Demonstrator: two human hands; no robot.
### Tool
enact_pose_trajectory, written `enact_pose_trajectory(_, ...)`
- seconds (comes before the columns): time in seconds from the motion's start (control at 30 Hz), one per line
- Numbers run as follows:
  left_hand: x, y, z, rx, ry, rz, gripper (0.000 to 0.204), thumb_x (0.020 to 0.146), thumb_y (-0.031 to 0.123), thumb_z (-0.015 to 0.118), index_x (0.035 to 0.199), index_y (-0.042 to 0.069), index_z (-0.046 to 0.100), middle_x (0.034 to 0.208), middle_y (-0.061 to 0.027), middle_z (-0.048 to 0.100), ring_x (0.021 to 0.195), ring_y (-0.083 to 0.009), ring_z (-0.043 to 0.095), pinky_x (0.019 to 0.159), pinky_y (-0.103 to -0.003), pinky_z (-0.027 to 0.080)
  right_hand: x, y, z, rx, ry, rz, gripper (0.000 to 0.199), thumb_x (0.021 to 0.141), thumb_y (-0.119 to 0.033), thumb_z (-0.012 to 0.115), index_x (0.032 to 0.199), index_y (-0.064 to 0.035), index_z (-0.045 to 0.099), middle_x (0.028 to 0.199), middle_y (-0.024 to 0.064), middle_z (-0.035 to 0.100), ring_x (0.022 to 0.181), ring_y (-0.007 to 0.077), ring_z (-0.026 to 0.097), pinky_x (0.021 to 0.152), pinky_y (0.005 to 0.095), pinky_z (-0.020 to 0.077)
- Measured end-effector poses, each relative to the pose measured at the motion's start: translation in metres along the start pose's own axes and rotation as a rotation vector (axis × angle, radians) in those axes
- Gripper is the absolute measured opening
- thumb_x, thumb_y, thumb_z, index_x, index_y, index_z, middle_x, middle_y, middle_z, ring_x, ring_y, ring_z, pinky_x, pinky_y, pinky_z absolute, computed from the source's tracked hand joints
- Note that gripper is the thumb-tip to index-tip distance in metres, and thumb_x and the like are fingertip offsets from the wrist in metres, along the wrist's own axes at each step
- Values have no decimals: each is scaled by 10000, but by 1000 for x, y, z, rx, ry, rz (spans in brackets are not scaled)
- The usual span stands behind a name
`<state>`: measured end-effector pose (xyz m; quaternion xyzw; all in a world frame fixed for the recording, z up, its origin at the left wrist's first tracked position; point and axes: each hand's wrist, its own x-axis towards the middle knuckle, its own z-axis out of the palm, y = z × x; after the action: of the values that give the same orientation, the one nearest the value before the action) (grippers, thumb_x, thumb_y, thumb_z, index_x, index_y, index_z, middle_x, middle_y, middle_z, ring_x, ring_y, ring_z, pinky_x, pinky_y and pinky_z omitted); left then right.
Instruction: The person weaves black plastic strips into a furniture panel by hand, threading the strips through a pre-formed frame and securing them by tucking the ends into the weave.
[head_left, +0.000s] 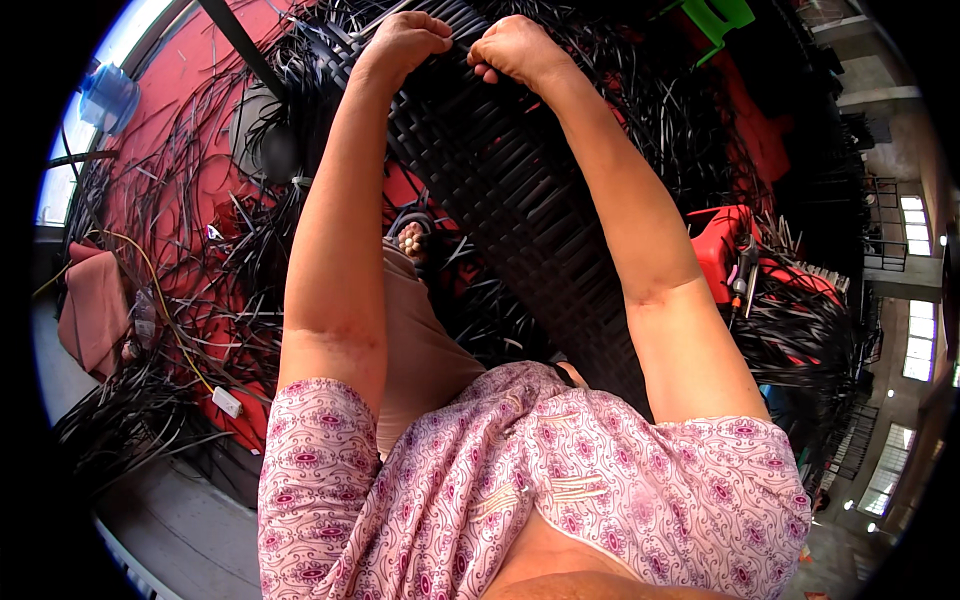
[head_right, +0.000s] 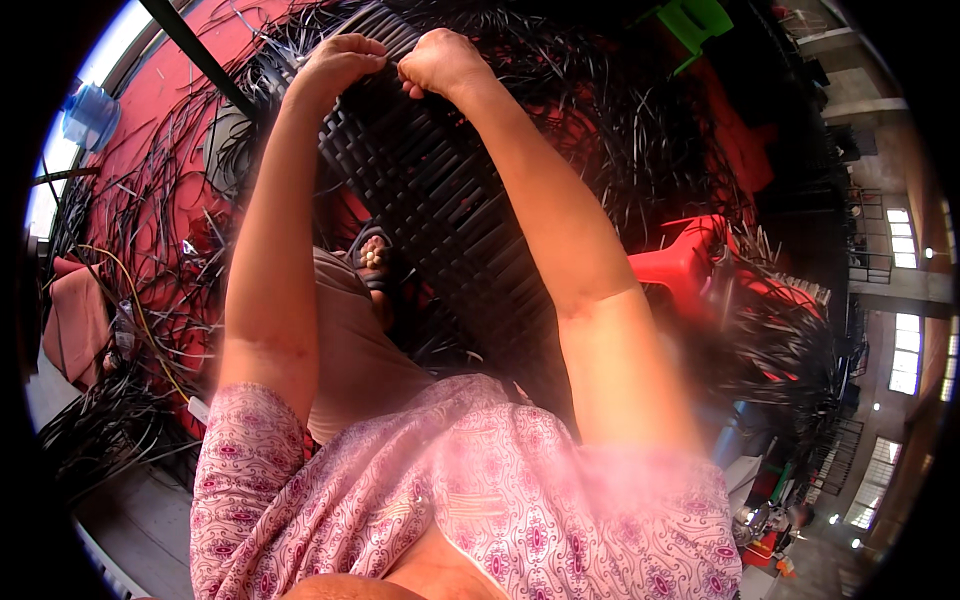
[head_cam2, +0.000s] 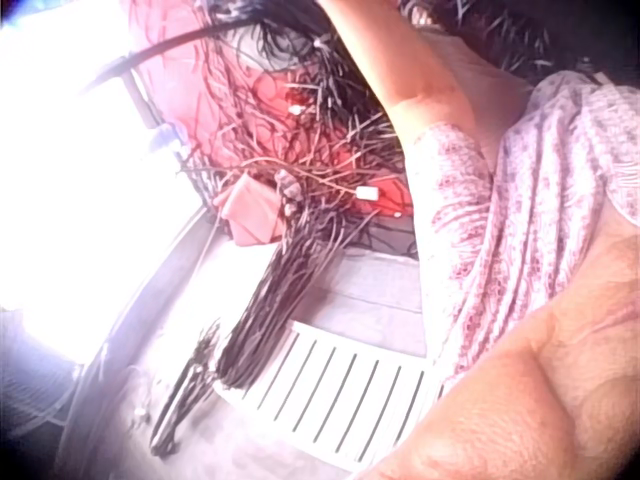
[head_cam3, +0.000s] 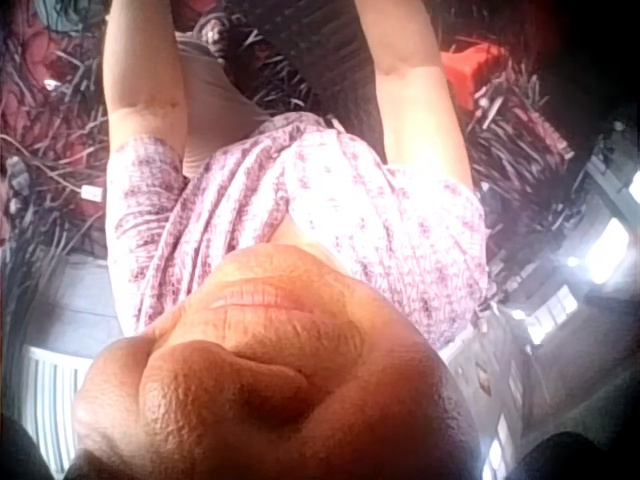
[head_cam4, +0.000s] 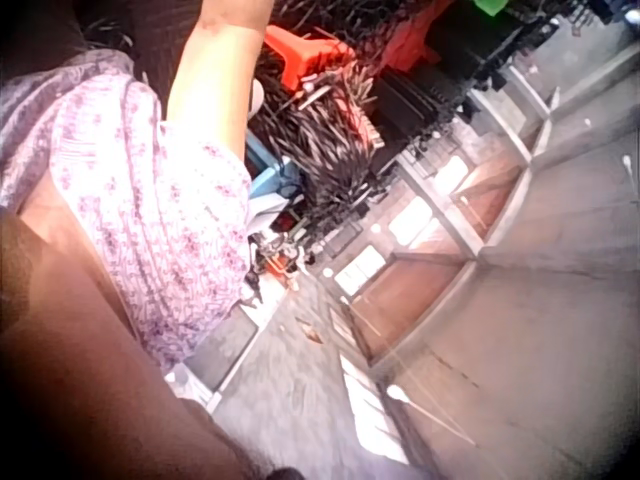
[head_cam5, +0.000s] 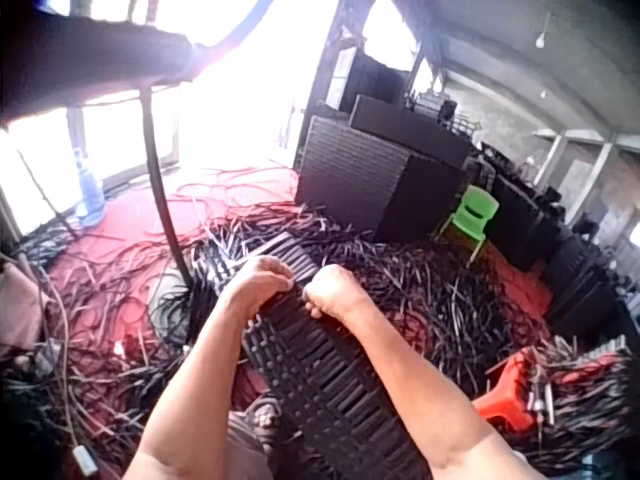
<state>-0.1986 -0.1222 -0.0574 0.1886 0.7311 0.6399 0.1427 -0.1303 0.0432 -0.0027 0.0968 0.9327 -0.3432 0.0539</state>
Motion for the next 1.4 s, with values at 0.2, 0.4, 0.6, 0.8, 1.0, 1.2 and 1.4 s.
enact_pose_trajectory(0.2,-5,8,4,-67,41,-28,199,791,105,756,984,65,726,780,24,650,692,-70,560,639,-229,444,3,-2,1,2,-24,18,176,796,-208,678,774,-51,754,717,58,733,650,114,706,730,264,549)
enact_pose_trajectory(0.4,-5,6,3,-91,50,-15,189,780,102,751,965,75,726,742,47,625,641,-49,517,573,-212,391,-15,-25,-4,0,-27,53,122,772,-134,687,740,-22,725,660,51,686,515,103,588,498,262,414)
enact_pose_trajectory(0.6,1,4,12,-103,49,7,189,782,104,749,967,73,727,751,37,634,644,-61,525,579,-222,402,3,-3,2,-36,11,22,89,769,-100,688,743,-20,715,632,34,663,450,98,536,380,255,347)
enact_pose_trajectory(0.8,2,-1,8,-24,57,8,210,797,146,751,979,42,734,823,-9,681,729,-106,594,674,-256,475,-22,-22,-3,143,-9,70,81,809,-72,690,802,-1,728,683,52,683,542,98,612,456,208,431)
enact_pose_trajectory(1.0,16,-14,-5,543,-14,348,247,853,216,704,979,8,743,910,-67,720,838,-148,648,779,-300,514,6,-3,15,149,61,-49,58,821,4,704,862,41,722,754,90,697,635,130,660,577,227,550)
enact_pose_trajectory(1.2,5,1,2,458,7,255,227,852,246,666,894,36,742,843,-127,711,763,-251,682,702,-338,539,27,20,26,-15,191,-78,116,765,-76,736,863,-12,740,843,116,713,777,190,683,697,282,556)
enact_pose_trajectory(1.4,7,4,3,332,71,72,269,822,238,744,947,-1,749,823,-62,709,759,-123,630,710,-296,501,25,10,33,-263,309,27,265,727,-267,784,919,-85,769,1017,176,723,1025,304,689,904,380,545)
